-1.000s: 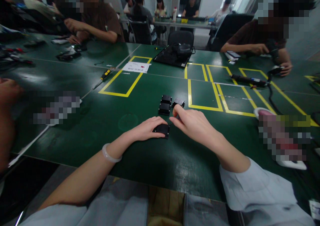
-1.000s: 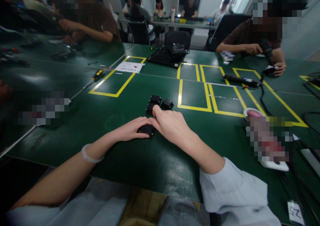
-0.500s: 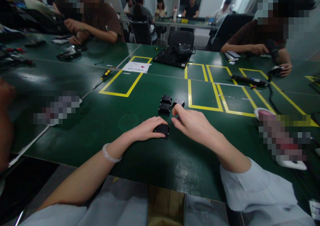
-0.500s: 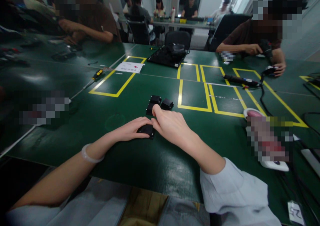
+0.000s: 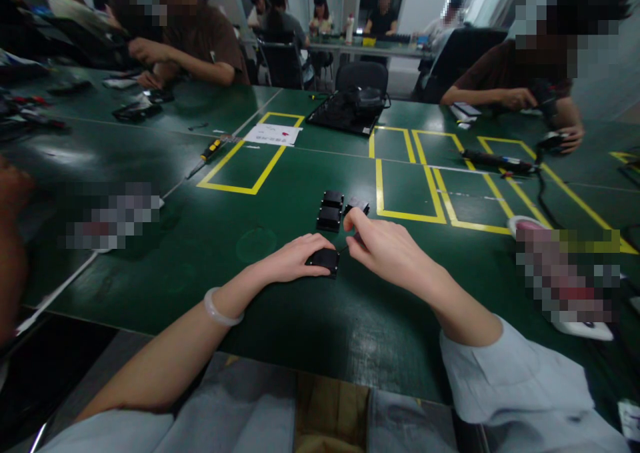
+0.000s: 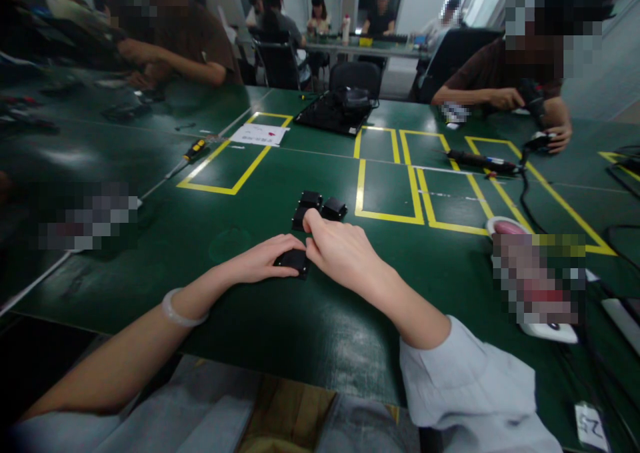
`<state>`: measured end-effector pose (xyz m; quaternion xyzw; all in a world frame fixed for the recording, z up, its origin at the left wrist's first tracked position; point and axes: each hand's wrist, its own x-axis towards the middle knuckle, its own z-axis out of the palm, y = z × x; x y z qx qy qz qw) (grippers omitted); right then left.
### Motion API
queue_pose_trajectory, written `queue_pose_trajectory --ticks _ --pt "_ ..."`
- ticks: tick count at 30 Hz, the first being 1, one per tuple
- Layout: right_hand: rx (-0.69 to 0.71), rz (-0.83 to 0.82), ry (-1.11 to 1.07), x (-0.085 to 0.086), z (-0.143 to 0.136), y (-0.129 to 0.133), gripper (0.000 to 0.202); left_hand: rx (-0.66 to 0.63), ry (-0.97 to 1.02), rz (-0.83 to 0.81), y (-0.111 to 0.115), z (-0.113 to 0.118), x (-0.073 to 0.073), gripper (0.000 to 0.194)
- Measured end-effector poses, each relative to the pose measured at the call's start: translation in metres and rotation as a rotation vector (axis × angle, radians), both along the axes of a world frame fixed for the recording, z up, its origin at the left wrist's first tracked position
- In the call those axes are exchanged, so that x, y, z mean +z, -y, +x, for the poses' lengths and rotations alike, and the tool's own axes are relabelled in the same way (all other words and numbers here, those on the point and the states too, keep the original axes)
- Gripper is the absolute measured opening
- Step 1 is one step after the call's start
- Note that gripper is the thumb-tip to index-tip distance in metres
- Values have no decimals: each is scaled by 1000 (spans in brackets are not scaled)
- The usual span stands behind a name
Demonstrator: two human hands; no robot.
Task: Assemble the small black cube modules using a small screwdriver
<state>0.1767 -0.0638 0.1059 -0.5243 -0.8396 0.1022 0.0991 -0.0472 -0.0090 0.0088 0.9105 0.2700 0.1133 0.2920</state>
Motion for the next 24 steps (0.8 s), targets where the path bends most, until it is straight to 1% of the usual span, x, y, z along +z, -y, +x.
queue_pose_trajectory --ticks 7,11,15,19,24 --pt "-30 -2 92 -1 -1 -2 21 3 -9 -4 1 1 2 39" --pt "10 -13 53 0 1 -2 18 6 -4 -3 1 0 1 39" --pt "21 -14 6 0 1 -1 19 4 1 -2 0 -1 -1 39" --pt "-1 -2 12 0 -1 -1 17 -1 -4 2 -1 0 -1 41" --pt "-32 0 75 -2 -2 -2 21 2 -10 1 1 1 2 41"
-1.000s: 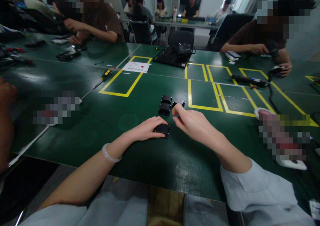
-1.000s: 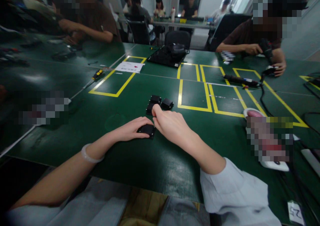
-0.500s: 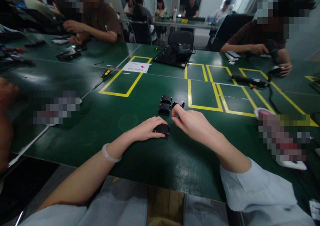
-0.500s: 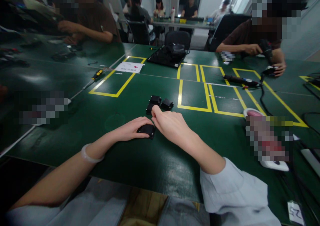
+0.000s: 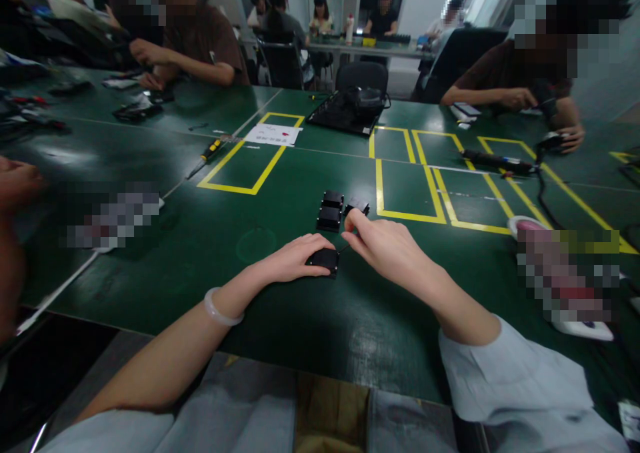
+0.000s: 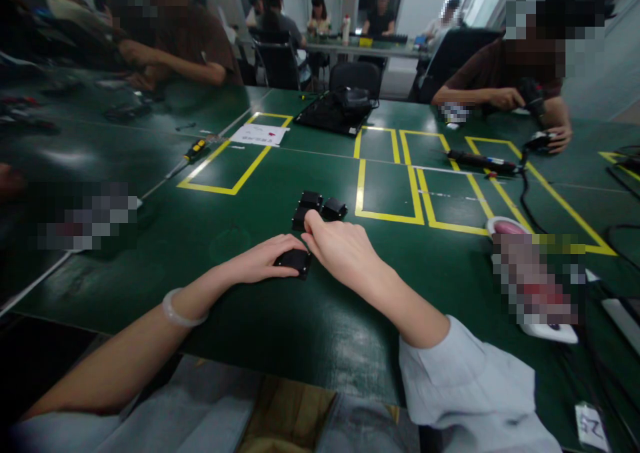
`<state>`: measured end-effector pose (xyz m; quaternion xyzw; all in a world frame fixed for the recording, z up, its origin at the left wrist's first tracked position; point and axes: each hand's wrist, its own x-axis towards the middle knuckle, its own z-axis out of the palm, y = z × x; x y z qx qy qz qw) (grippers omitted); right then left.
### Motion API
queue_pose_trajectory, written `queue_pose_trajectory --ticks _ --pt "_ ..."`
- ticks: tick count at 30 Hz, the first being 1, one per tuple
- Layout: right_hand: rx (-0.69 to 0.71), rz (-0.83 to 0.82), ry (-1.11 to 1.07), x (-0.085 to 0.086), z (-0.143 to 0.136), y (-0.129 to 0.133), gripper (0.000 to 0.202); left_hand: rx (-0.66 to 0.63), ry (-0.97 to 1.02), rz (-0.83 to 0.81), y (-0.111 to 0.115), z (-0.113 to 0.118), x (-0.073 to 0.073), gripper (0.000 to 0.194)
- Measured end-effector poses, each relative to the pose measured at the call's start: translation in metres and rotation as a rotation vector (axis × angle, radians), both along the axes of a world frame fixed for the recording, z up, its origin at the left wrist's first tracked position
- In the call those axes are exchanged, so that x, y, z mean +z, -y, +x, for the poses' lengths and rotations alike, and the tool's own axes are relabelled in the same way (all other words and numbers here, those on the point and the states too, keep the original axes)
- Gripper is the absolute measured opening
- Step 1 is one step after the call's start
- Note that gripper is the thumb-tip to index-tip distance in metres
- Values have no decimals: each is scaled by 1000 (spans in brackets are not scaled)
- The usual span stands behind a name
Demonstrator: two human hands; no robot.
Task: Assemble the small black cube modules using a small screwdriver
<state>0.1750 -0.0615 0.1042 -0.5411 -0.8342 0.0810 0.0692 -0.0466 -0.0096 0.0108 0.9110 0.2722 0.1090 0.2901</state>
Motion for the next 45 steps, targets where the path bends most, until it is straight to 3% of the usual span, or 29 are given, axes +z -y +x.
queue_pose_trajectory --ticks 24,32,42,45 --pt "55 10 -77 1 2 1 18 0 4 -8 0 0 0 39" --pt "19 18 5 -2 1 0 21 -3 -3 -5 1 1 1 39" --pt "60 11 -92 0 1 1 17 8 21 -22 0 0 -1 40" --pt "30 4 -47 0 1 0 23 10 23 -22 0 0 -2 41"
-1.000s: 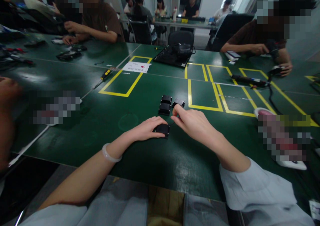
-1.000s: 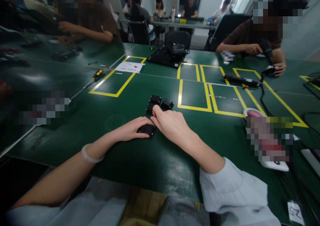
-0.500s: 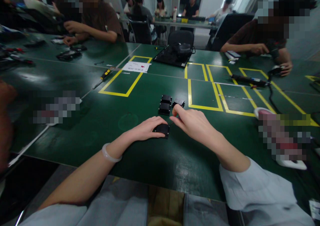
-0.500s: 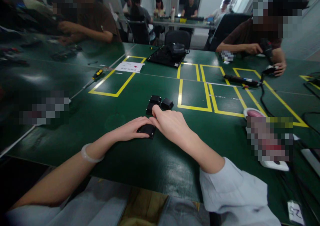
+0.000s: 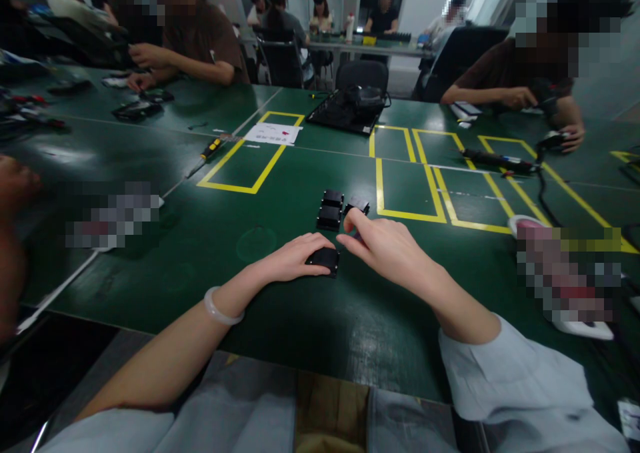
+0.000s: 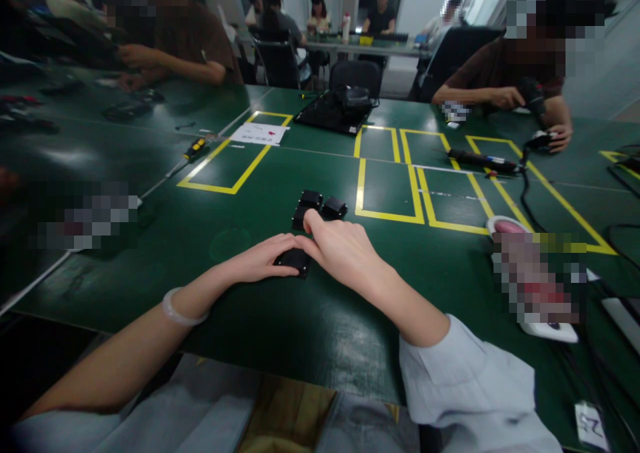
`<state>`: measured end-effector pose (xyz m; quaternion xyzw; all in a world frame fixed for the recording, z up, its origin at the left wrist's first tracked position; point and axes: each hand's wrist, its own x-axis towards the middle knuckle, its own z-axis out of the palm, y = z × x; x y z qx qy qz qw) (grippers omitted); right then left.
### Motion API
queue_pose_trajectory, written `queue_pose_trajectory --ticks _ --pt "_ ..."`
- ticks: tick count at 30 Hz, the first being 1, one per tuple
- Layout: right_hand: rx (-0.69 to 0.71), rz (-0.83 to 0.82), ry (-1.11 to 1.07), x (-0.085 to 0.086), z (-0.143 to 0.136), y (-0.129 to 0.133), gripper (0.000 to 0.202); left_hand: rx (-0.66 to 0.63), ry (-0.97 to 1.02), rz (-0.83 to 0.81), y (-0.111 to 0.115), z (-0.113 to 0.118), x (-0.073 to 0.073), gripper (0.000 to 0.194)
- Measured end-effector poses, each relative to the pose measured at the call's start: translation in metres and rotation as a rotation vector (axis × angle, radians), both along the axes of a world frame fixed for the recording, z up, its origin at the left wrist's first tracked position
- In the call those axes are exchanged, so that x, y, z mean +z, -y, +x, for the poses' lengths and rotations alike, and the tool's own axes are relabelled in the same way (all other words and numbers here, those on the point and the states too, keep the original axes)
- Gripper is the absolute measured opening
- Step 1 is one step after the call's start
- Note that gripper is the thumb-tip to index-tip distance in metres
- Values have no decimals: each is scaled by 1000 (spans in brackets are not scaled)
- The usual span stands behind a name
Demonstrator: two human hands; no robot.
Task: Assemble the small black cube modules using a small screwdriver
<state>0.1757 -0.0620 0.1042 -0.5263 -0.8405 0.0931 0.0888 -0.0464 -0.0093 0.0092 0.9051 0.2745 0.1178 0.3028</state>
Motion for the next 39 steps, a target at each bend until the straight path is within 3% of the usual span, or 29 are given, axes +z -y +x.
queue_pose_trajectory --ticks 4,12,18,30,39 --pt "-27 4 63 0 0 -1 24 -2 -8 5 1 1 2 40" --pt "15 11 -42 0 1 0 17 -2 2 1 1 -1 1 40" --pt "-18 8 11 -3 1 -2 24 -4 -3 7 0 0 0 42" --pt "29 29 -56 -1 1 0 15 -7 -19 8 0 0 2 39" --pt "8 9 18 -2 1 -2 18 -8 -16 12 0 0 1 40"
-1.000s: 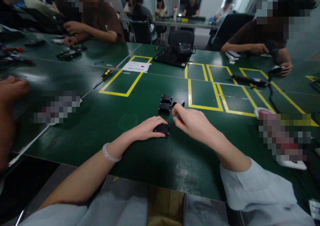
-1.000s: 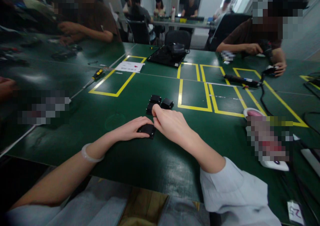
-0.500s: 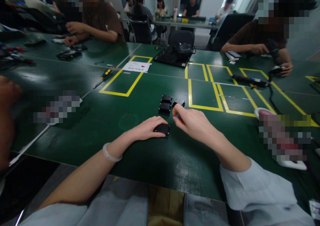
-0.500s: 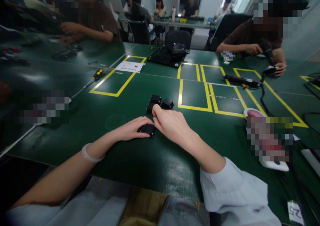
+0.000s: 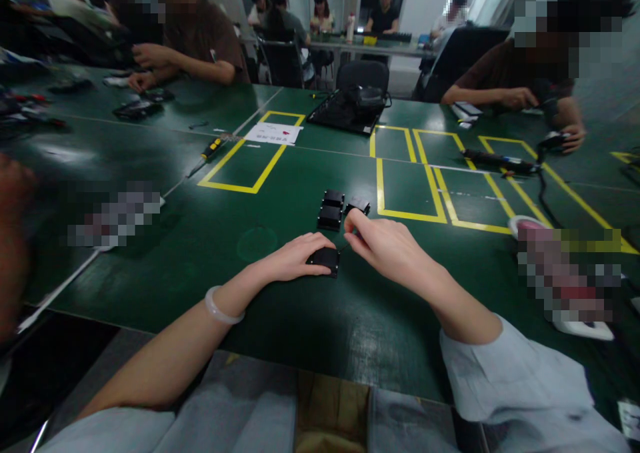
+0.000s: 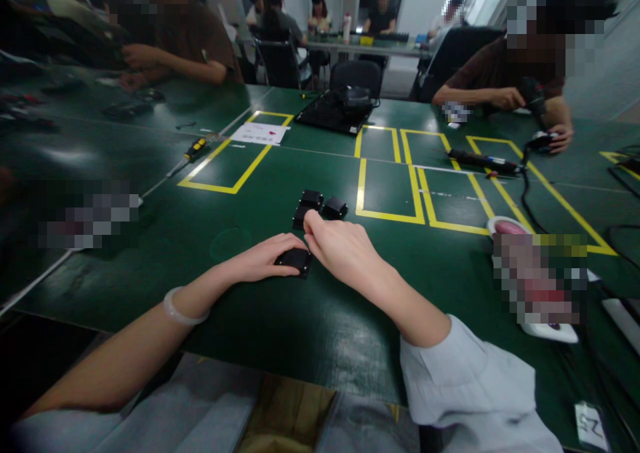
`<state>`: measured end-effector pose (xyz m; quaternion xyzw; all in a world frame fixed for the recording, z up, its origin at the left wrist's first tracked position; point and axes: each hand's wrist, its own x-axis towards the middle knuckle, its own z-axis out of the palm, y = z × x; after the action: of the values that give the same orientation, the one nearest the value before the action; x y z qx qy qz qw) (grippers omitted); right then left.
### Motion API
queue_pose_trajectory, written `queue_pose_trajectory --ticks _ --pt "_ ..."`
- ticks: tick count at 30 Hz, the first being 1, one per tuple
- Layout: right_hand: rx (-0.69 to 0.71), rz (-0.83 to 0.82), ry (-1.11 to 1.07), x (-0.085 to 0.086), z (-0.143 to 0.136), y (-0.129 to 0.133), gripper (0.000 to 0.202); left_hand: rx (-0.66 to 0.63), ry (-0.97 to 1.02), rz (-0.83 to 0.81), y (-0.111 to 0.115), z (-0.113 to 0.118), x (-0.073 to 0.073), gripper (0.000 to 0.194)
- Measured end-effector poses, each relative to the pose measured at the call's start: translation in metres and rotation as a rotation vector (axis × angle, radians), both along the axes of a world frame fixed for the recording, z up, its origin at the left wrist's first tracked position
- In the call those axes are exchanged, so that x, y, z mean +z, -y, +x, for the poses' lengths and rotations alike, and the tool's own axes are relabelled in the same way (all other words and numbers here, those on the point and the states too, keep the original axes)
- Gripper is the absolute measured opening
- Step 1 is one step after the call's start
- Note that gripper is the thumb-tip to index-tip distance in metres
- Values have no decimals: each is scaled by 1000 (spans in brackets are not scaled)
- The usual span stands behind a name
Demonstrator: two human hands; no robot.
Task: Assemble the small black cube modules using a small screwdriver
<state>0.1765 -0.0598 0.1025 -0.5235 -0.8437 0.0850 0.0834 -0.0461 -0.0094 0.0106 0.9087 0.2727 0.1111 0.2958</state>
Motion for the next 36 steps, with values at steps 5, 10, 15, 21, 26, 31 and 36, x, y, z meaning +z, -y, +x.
queue_pose_trajectory --ticks 5,10,15,21,26,31,36 --pt "20 0 -69 1 1 2 15 -4 -1 -1 0 0 0 40" --pt "13 0 -68 2 0 1 16 -3 -5 4 0 0 0 41" --pt "-17 11 0 -1 1 0 22 -3 -5 5 0 0 0 40" --pt "19 4 -65 0 2 2 17 4 3 4 1 0 0 39" --pt "14 9 -57 1 0 2 17 3 6 1 0 -1 0 40" --pt "-14 -8 15 -1 2 -1 21 1 8 -1 -1 0 -1 42" --pt "22 -28 -47 -3 4 -1 10 6 0 -4 0 -1 -1 40"
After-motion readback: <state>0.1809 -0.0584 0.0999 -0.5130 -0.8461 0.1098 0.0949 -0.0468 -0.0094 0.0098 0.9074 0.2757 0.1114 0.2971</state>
